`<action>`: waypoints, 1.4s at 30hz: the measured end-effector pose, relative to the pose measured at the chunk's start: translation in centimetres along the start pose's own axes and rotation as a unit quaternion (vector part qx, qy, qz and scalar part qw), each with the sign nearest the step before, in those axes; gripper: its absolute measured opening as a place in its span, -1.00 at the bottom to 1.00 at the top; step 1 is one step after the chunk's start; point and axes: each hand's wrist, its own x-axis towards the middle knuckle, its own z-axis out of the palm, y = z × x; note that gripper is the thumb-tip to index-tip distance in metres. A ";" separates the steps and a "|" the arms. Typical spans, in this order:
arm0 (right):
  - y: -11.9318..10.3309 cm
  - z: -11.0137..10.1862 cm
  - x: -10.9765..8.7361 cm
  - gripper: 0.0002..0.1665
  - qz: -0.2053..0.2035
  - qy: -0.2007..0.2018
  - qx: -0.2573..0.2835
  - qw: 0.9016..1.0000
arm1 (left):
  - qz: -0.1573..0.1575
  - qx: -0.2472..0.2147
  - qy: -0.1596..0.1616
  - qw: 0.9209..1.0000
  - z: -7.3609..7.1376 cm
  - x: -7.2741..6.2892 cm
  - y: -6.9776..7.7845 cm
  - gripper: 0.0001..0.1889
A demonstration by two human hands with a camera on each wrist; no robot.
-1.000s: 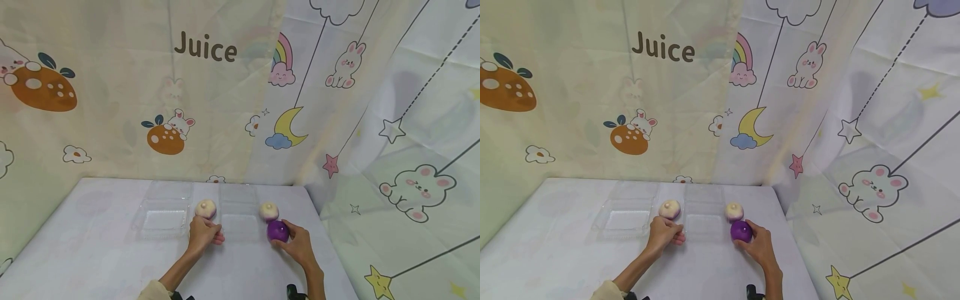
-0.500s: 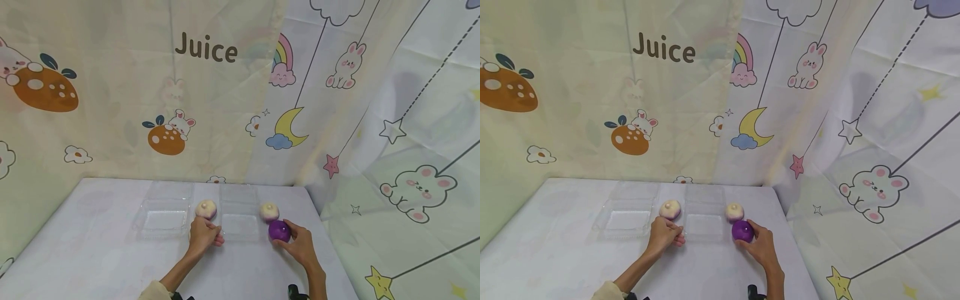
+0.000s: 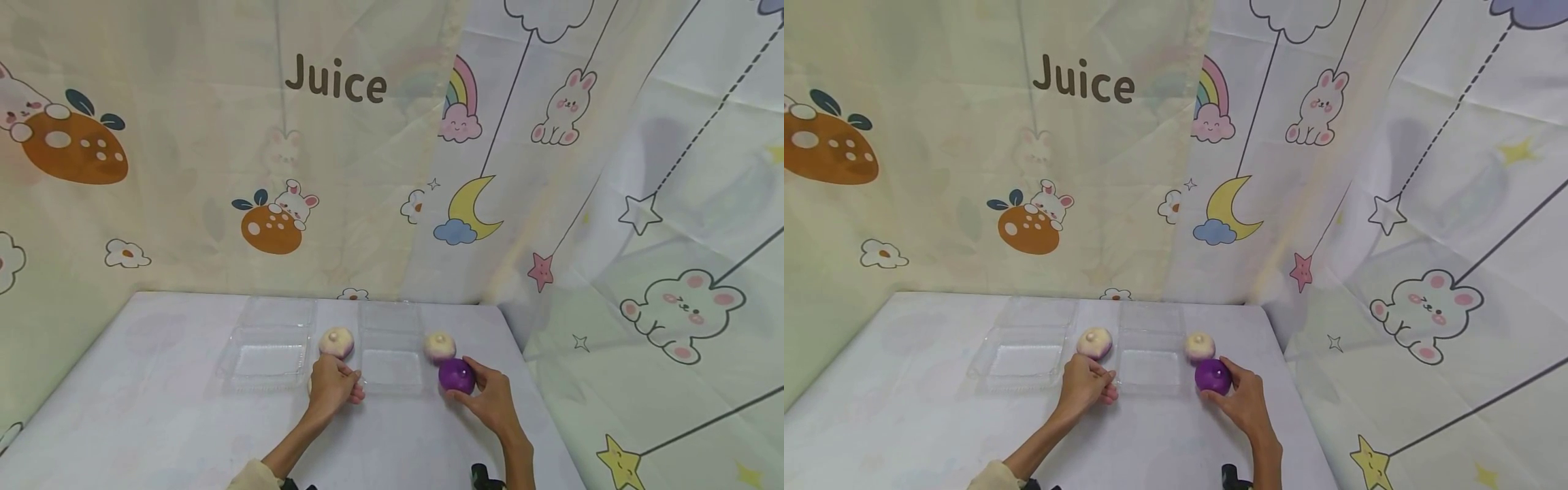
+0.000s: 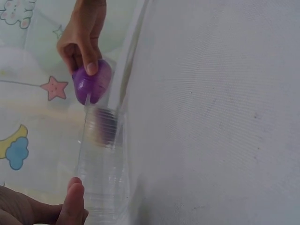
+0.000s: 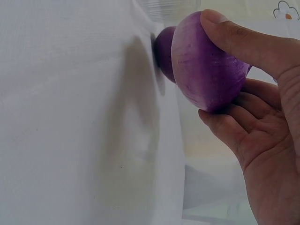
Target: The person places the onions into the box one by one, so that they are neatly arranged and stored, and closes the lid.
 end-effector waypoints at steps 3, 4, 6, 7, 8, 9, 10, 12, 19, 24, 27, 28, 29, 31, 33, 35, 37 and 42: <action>-0.2 -0.1 0.0 -0.05 0.002 -0.002 -0.001 1.000 | 0.001 0.002 0.001 1.000 0.0 -0.1 0.0 -0.85; -0.2 -0.2 0.0 -0.05 0.003 -0.004 0.001 1.000 | 0.002 0.002 0.002 1.000 0.0 -0.2 0.0 -0.85; -0.4 -0.3 0.0 -0.05 0.006 -0.008 0.010 1.000 | 0.004 0.004 0.003 1.000 0.1 -0.2 0.1 -0.85; -0.5 -0.3 0.0 -0.04 0.006 -0.010 0.012 1.000 | 0.004 0.006 0.005 1.000 0.1 -0.2 0.0 -0.85; -0.6 -0.3 0.0 -0.04 0.005 -0.011 0.014 1.000 | 0.005 0.007 0.005 1.000 0.1 -0.2 0.0 -0.85; -0.7 -0.3 0.1 -0.04 0.005 -0.012 0.017 1.000 | 0.006 0.007 0.006 1.000 0.1 -0.1 0.1 -0.85; -0.8 -0.4 0.1 -0.04 0.004 -0.013 0.018 1.000 | 0.005 0.008 0.007 1.000 0.1 -0.1 0.1 -0.85; -1.0 -0.4 0.2 -0.04 0.003 -0.013 0.016 1.000 | 0.000 0.008 0.008 1.000 0.1 -0.1 0.1 -0.85; -1.2 -0.4 0.2 -0.04 -0.011 -0.010 0.003 1.000 | 0.003 0.004 0.008 1.000 0.1 -0.1 0.2 -0.86; -1.6 -0.5 0.3 -0.05 -0.014 -0.011 -0.001 1.000 | 0.010 0.010 0.007 1.000 0.2 0.0 0.2 -0.85; -1.8 -0.4 0.4 -0.04 -0.010 -0.013 0.002 1.000 | 0.007 0.012 0.010 1.000 0.2 0.0 0.1 -0.84; -1.8 -0.4 0.4 -0.04 -0.006 -0.012 0.006 1.000 | 0.005 0.011 0.011 1.000 0.2 0.0 0.1 -0.84; -1.9 -0.3 0.5 -0.05 -0.005 -0.012 0.008 1.000 | 0.006 0.011 0.012 1.000 0.3 0.0 0.1 -0.84; -2.0 -0.2 0.5 -0.05 -0.003 -0.014 0.016 1.000 | 0.008 0.012 0.015 1.000 0.3 0.0 0.1 -0.84; -2.1 0.0 0.6 -0.04 -0.006 -0.016 0.022 1.000 | 0.004 0.009 0.015 1.000 0.2 -0.1 0.1 -0.85; -2.2 0.2 0.7 -0.04 -0.010 -0.017 0.028 0.999 | 0.004 0.006 0.013 1.000 0.2 -0.2 0.1 -0.85; -2.2 0.3 0.8 -0.03 -0.014 -0.018 0.030 0.999 | 0.002 0.003 0.010 1.000 0.2 -0.3 0.0 -0.85; -2.2 0.3 1.2 -0.03 -0.023 -0.021 0.025 0.999 | 0.005 0.009 0.008 1.000 0.3 -0.1 0.2 -0.85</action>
